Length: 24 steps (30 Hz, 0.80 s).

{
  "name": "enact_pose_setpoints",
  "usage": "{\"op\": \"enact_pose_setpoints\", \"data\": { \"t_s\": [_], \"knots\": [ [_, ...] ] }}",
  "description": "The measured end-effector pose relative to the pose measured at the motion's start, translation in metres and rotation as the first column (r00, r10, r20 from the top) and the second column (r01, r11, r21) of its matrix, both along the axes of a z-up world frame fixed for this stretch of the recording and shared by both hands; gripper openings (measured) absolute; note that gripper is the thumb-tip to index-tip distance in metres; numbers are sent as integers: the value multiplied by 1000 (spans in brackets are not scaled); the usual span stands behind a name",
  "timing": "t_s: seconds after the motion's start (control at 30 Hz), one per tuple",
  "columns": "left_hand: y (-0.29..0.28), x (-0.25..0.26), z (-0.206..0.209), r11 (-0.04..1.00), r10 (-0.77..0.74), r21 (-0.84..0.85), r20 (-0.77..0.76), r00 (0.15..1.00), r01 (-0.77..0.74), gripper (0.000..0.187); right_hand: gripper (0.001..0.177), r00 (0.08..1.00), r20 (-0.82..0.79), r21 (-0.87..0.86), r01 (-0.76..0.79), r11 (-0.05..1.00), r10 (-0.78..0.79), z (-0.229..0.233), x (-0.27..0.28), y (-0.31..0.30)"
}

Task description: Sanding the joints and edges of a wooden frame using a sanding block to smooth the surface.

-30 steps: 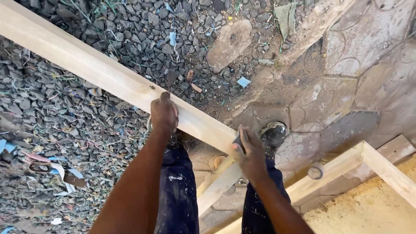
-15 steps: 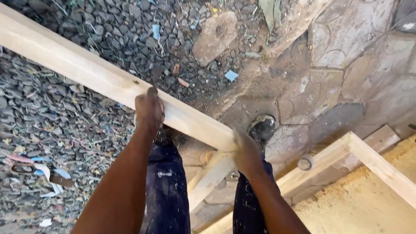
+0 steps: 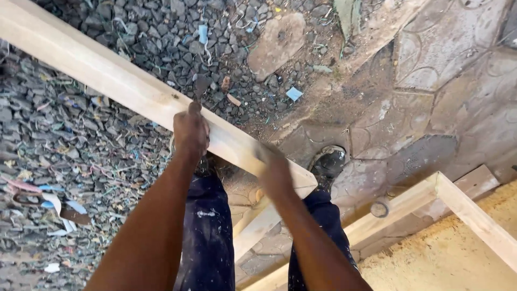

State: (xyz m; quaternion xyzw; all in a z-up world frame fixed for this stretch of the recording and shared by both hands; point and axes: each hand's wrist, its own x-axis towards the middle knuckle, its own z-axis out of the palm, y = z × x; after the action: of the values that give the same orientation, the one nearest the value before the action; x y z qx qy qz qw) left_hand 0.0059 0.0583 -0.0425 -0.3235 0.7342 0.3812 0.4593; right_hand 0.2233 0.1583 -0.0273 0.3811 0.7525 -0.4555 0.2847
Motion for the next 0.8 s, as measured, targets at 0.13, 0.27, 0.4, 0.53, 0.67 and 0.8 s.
{"op": "enact_pose_setpoints", "data": {
  "t_s": [0.13,0.27,0.4,0.53,0.67,0.8],
  "knots": [
    [-2,-5,3,1000,-22,17,37,999,21,48,70,983,-142,-35,-123,992,117,46,-58,10],
    [-4,8,-6,998,-55,-5,39,998,55,48,72,967,120,-33,-224,974,226,89,-16,35],
    [2,-4,7,994,-106,-27,16,994,106,54,69,988,95,-224,-96,970,120,44,-64,26],
    [-3,-2,-7,994,-110,-25,6,994,110,56,75,978,87,-231,-167,959,191,52,-64,34],
    [-5,1,-9,990,-133,-49,37,990,134,56,71,929,195,-184,-279,942,314,88,-42,47],
    [-14,0,-22,977,-201,-70,-4,980,200,58,73,934,199,-170,-266,949,298,52,-97,27]
  ]
}}
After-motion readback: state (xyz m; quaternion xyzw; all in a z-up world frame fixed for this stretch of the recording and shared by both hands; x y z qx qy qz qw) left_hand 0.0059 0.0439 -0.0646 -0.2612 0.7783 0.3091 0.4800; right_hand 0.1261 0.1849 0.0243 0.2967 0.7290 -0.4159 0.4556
